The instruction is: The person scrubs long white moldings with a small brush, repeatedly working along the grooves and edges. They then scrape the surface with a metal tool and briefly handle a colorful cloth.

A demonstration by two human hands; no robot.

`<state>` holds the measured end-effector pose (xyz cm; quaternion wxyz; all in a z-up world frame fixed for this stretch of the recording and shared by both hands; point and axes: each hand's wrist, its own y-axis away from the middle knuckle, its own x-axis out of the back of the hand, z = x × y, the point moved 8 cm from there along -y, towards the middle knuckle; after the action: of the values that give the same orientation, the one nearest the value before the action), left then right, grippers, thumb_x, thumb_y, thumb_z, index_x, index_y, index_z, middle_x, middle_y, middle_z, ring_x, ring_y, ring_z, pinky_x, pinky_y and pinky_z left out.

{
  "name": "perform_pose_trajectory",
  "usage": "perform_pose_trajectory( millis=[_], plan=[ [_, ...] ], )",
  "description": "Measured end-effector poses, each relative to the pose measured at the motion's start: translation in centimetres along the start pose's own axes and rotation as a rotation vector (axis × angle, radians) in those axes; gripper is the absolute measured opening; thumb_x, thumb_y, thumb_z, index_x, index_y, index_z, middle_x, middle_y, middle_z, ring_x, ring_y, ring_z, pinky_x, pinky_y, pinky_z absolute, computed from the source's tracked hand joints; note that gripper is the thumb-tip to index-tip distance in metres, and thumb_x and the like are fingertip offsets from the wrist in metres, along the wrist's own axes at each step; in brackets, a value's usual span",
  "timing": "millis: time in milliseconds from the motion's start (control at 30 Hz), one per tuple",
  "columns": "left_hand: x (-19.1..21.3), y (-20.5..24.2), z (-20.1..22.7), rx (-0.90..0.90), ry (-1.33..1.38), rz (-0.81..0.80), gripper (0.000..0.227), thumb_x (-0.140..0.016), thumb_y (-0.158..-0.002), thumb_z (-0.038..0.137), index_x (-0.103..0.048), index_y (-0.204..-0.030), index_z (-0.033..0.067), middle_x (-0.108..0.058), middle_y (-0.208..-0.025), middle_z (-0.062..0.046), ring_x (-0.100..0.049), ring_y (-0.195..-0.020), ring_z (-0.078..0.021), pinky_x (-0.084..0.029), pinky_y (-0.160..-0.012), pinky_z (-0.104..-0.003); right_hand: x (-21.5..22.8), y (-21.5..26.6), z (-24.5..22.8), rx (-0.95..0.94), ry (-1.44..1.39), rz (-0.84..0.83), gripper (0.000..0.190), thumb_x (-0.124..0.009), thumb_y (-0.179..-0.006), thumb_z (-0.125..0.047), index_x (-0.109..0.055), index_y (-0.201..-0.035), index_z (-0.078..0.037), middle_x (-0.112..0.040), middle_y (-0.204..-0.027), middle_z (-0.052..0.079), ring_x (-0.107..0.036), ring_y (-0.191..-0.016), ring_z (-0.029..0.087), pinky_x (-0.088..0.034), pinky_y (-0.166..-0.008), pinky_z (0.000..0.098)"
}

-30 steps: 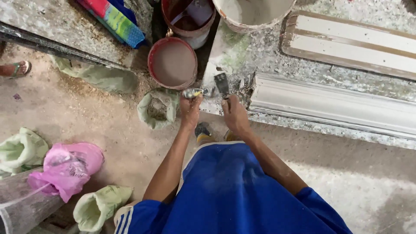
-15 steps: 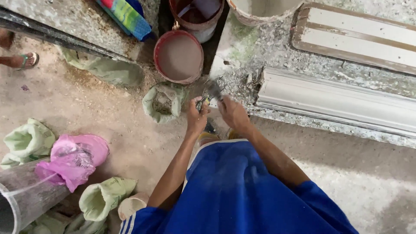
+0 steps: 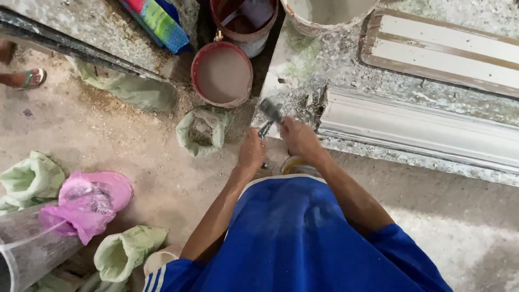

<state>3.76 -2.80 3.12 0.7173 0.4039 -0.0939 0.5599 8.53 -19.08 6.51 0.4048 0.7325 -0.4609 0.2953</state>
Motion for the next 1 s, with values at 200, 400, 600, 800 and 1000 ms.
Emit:
perform_pose_trajectory(
  millis=[200, 400, 600, 800, 1000],
  plan=[
    [-0.1, 2.0, 1.7, -0.009, 0.096, -0.004, 0.033, -0.043, -0.107, 0.013, -0.039, -0.134, -0.0048, -0.057, -0.111, -0.032, -0.067, -0.085, -0.0435, -0.051, -0.058, -0.052, 1.2, 1.3, 1.0, 0.025, 0.15, 0.02, 0.019, -0.052, -0.103, -0.03, -0.058, -0.105, -0.012, -0.069, -0.075, 0.019, -0.074, -0.07, 0.043, -0.056, -0.056, 0.0529],
    [-2.0, 3.4, 1.2, 0.169, 0.431, -0.103, 0.04, -0.031, -0.111, 0.028, -0.041, -0.13, -0.0068, -0.054, -0.101, -0.028, -0.062, -0.083, -0.0325, -0.034, -0.063, -0.051, -2.1, 2.0, 3.8, -0.094, 0.026, -0.138, 0.028, -0.051, -0.101, -0.035, -0.058, -0.106, -0.008, -0.071, -0.09, 0.025, -0.071, -0.087, 0.05, -0.055, -0.068, 0.0604],
    [-0.4, 1.6, 0.0, 0.073, 0.302, -0.071, 0.037, -0.047, -0.104, 0.013, -0.034, -0.134, -0.0035, -0.061, -0.082, -0.02, -0.061, -0.067, -0.0278, -0.046, -0.058, -0.041, 0.2, 1.6, 2.8, -0.131, 0.035, 0.078, 0.023, -0.051, -0.104, -0.035, -0.055, -0.107, -0.013, -0.066, -0.088, 0.025, -0.069, -0.084, 0.052, -0.053, -0.067, 0.0654],
    [-1.7, 0.7, -2.7, 0.207, 0.696, -0.148, 0.037, -0.041, -0.11, 0.029, -0.04, -0.128, -0.0037, -0.065, -0.093, -0.013, -0.06, -0.072, -0.0134, -0.053, -0.061, -0.033, -2.0, 1.3, -0.1, 0.009, 0.029, -0.033, 0.029, -0.047, -0.107, -0.037, -0.057, -0.118, -0.013, -0.071, -0.097, 0.018, -0.074, -0.088, 0.041, -0.059, -0.068, 0.0517],
    [-1.5, 2.1, -1.6, 0.279, 0.89, -0.109, 0.023, -0.048, -0.104, 0.02, -0.052, -0.114, -0.0001, -0.06, -0.084, -0.007, -0.053, -0.061, -0.008, -0.045, -0.048, -0.025, -1.8, 2.4, -1.6, 0.161, 0.107, 0.099, 0.024, -0.053, -0.107, -0.026, -0.061, -0.125, -0.011, -0.071, -0.097, 0.017, -0.075, -0.081, 0.038, -0.062, -0.061, 0.0488]
  ],
)
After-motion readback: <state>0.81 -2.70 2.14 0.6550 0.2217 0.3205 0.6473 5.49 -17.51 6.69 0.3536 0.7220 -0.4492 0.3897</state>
